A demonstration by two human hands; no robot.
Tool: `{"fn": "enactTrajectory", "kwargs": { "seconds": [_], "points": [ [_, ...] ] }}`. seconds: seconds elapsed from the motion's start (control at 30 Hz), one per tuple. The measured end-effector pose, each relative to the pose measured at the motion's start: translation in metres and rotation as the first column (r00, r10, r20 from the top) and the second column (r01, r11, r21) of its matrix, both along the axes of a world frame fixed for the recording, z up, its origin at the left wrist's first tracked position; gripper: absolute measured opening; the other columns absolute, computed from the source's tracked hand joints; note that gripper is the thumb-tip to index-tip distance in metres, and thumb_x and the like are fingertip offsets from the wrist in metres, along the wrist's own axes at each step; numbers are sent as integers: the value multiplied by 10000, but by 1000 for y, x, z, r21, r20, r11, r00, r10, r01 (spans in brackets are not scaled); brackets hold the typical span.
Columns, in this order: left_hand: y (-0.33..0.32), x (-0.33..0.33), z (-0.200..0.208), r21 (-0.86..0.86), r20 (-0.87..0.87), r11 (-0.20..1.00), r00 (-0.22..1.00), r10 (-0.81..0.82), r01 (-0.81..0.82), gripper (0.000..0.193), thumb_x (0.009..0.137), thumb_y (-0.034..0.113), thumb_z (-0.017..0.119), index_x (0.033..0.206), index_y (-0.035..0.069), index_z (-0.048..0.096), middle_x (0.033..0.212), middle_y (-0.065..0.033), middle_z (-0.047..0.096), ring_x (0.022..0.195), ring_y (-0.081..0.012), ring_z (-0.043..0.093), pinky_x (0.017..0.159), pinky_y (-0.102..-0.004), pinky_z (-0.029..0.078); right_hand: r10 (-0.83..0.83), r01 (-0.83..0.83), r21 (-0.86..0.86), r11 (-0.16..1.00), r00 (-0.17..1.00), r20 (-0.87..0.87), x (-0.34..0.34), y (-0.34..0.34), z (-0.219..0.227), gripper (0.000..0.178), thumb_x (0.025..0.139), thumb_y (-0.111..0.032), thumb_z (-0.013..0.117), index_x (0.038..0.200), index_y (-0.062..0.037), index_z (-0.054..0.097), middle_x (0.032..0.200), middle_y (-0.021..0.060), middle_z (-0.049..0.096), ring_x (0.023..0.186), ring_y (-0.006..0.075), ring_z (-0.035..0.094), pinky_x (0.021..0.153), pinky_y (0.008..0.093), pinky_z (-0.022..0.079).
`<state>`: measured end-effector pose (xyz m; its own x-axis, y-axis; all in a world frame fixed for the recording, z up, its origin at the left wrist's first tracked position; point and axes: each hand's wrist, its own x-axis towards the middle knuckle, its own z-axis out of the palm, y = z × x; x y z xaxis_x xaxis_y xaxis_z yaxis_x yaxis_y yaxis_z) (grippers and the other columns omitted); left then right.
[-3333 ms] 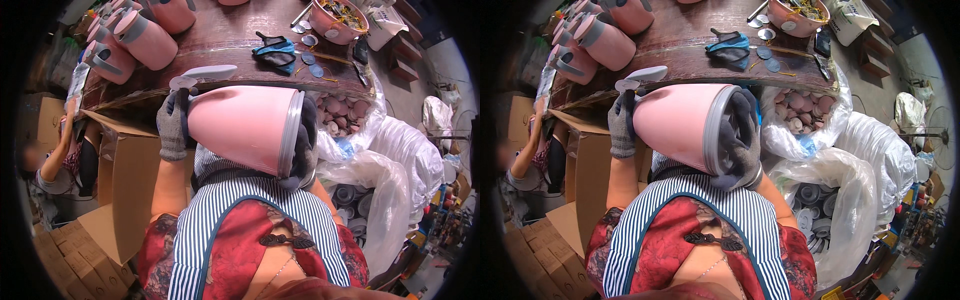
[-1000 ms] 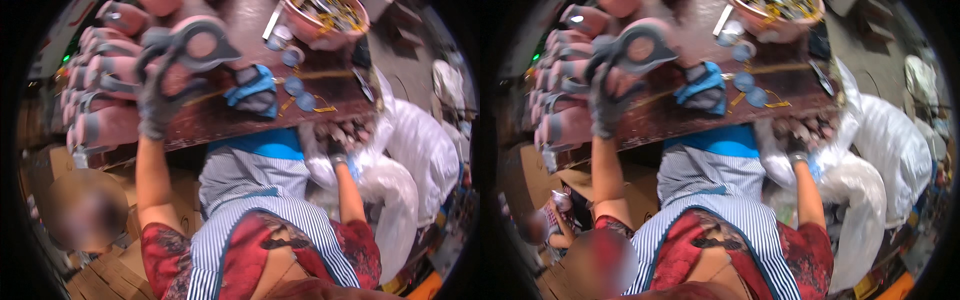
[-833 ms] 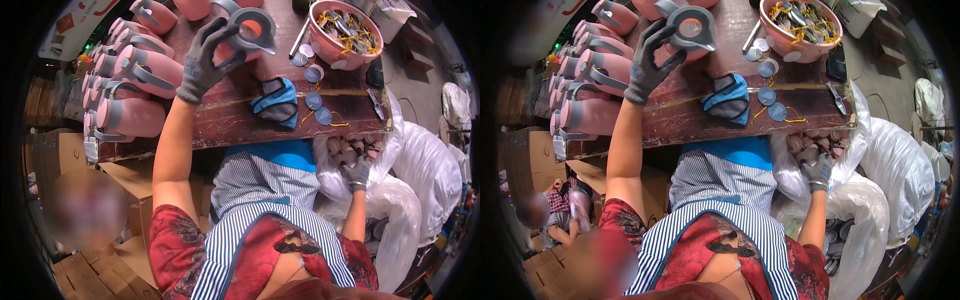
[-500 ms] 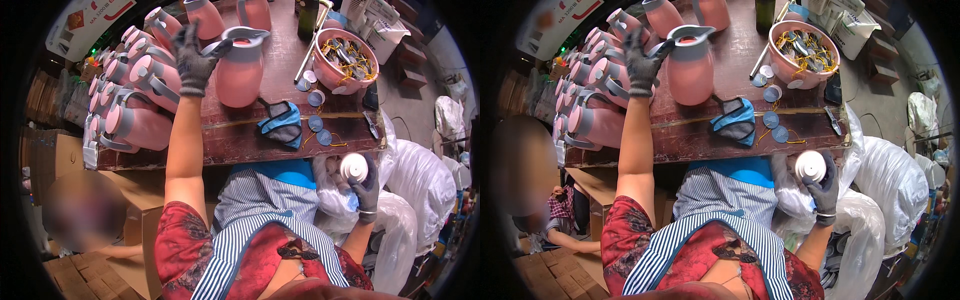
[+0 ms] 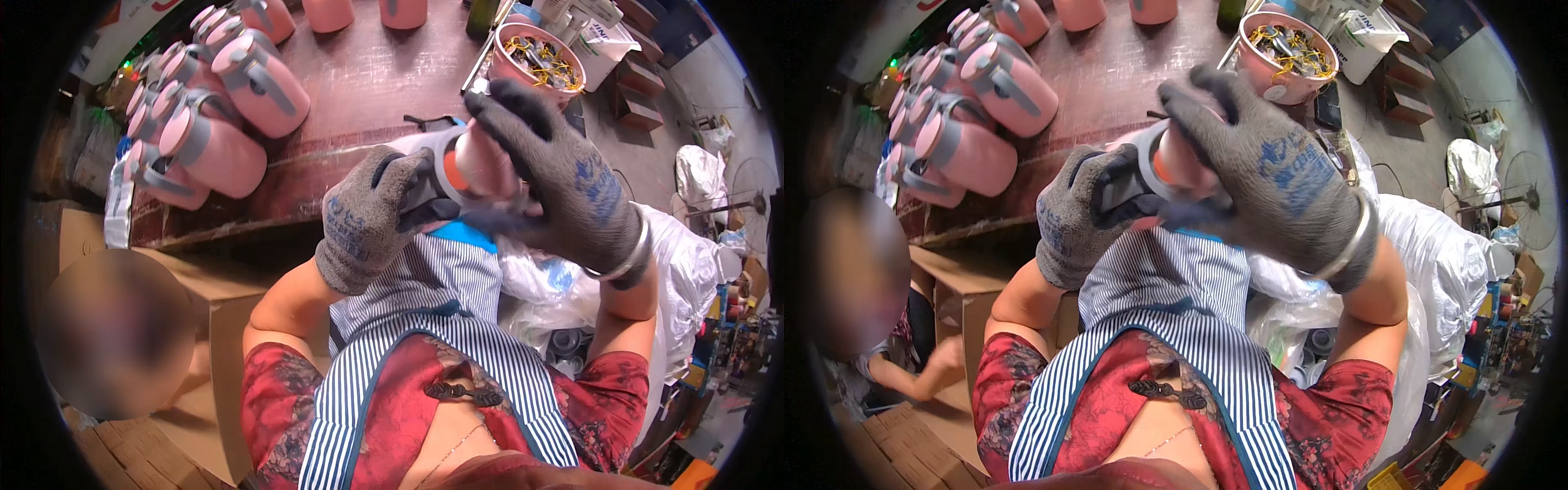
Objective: The person assembles pink kettles by attaching grey handles and lids. They pick up each kettle, fit the handle, and then secure the lid before placing the finished unit on a wooden table.
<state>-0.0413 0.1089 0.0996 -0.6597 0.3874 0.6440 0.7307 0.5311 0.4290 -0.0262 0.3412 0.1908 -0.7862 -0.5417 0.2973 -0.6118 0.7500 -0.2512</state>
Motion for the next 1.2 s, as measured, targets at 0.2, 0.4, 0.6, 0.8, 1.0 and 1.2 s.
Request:
{"fn": "enactTrajectory", "kwargs": {
  "seconds": [0.2, 0.4, 0.6, 0.8, 1.0, 1.2],
  "points": [
    [-33, 29, -20, 322, 460, 907, 792, -400, 271, 544, 690, 261, 909, 1103, 11, 658, 999, -99, 699, 935, -161, 667, 854, -321, 537, 392, -428, 196, 882, 899, 195, 37, 0, 6, 941, 552, -521, 855, 1385, -169, 594, 1412, 128, 548, 1307, 399, 504, 1066, 528, 397],
    [-36, 53, -70, 486, 633, 852, 595, -495, 192, 576, 783, 184, 863, 1273, 24, 607, 1185, -82, 673, 1085, -159, 623, 974, -328, 502, 336, -293, -327, 898, 938, 82, 43, -5, -125, 688, 799, -411, 727, 1407, -132, 569, 1431, 172, 516, 1303, 376, 480, 1122, 504, 324],
    [-25, 89, -107, 650, 627, 755, 622, -469, -86, 546, 887, 158, 768, 1358, -3, 543, 1286, -104, 635, 1155, -172, 601, 1029, -316, 462, -48, 112, -284, 952, 973, 225, 77, -11, -132, 597, 906, -302, 634, 1443, -77, 505, 1420, 190, 518, 1280, 376, 486, 1102, 459, 339],
    [-18, 99, -66, 467, 516, 884, 810, -280, 8, 460, 878, 167, 775, 1280, 9, 615, 1174, -110, 698, 1042, -155, 654, 949, -292, 507, 37, -12, -357, 934, 997, 63, 71, 0, -119, 626, 811, -317, 699, 1362, -52, 565, 1219, 193, 577, 1130, 382, 531, 1003, 450, 393],
    [-21, 95, -91, 429, 491, 900, 817, -302, 75, 503, 856, 260, 769, 1287, 47, 621, 1146, -110, 708, 1002, -203, 690, 890, -317, 534, 77, -11, -223, 975, 954, 289, 81, 5, -130, 826, 813, -303, 734, 1498, 2, 389, 1545, 221, 374, 1428, 383, 360, 1161, 450, 277],
    [-31, 75, -84, 567, 570, 817, 667, -480, 103, 488, 870, 164, 780, 1298, 11, 602, 1185, -80, 693, 1064, -136, 640, 955, -292, 502, 352, -295, -285, 912, 919, 175, 55, 19, -132, 858, 786, -383, 700, 1486, 13, 403, 1533, 244, 392, 1407, 423, 388, 1161, 491, 286]
  ]
}}
